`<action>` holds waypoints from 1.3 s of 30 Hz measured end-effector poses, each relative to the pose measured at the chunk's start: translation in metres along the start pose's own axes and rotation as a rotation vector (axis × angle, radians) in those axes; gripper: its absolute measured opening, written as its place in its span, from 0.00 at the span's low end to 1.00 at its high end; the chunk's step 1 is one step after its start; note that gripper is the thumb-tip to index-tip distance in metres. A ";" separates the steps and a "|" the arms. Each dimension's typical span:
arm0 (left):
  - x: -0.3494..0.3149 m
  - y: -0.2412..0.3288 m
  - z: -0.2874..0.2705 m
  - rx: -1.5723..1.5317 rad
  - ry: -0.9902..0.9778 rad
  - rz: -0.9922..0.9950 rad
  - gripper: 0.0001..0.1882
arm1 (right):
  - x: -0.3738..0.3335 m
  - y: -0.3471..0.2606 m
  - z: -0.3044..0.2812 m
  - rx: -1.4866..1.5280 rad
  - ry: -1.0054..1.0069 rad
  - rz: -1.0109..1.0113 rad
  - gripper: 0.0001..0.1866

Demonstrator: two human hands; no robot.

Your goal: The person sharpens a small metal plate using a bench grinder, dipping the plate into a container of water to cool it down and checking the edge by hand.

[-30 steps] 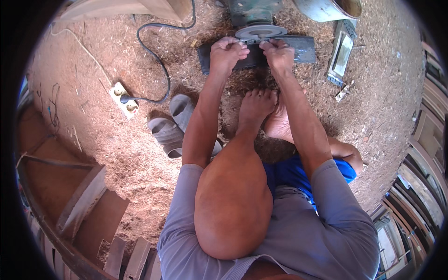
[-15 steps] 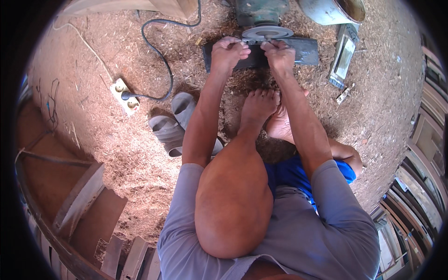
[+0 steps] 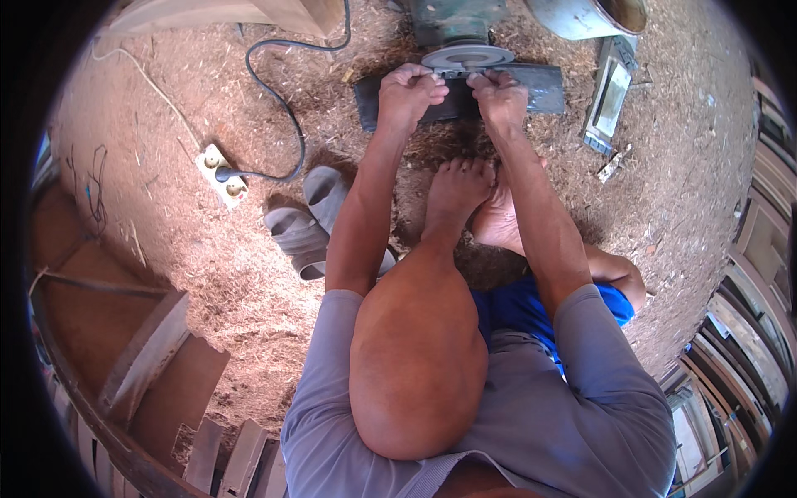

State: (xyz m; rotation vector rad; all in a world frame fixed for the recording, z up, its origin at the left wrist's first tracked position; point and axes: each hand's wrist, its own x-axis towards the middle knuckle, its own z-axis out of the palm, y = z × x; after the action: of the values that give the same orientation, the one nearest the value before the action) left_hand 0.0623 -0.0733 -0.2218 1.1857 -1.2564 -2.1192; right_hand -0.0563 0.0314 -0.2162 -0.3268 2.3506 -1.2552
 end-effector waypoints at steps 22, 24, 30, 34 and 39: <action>-0.001 -0.002 0.005 -0.032 0.013 0.049 0.05 | 0.000 -0.002 0.001 0.133 0.025 0.185 0.13; -0.001 -0.003 0.005 -0.033 0.012 0.057 0.05 | 0.001 -0.001 0.001 0.053 0.029 0.156 0.13; -0.001 -0.004 0.008 0.033 -0.021 0.105 0.06 | 0.000 0.001 -0.001 0.295 -0.007 0.177 0.12; -0.002 -0.003 0.008 0.034 -0.016 0.098 0.06 | 0.002 0.005 0.000 0.208 0.005 0.138 0.13; -0.002 -0.001 0.004 0.017 -0.002 0.083 0.07 | -0.001 -0.001 0.001 0.094 0.020 0.182 0.13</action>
State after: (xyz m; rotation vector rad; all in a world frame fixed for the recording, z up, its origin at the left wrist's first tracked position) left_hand 0.0603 -0.0689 -0.2211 1.1190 -1.3046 -2.0539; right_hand -0.0549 0.0304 -0.2155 -0.0679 2.2713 -1.2799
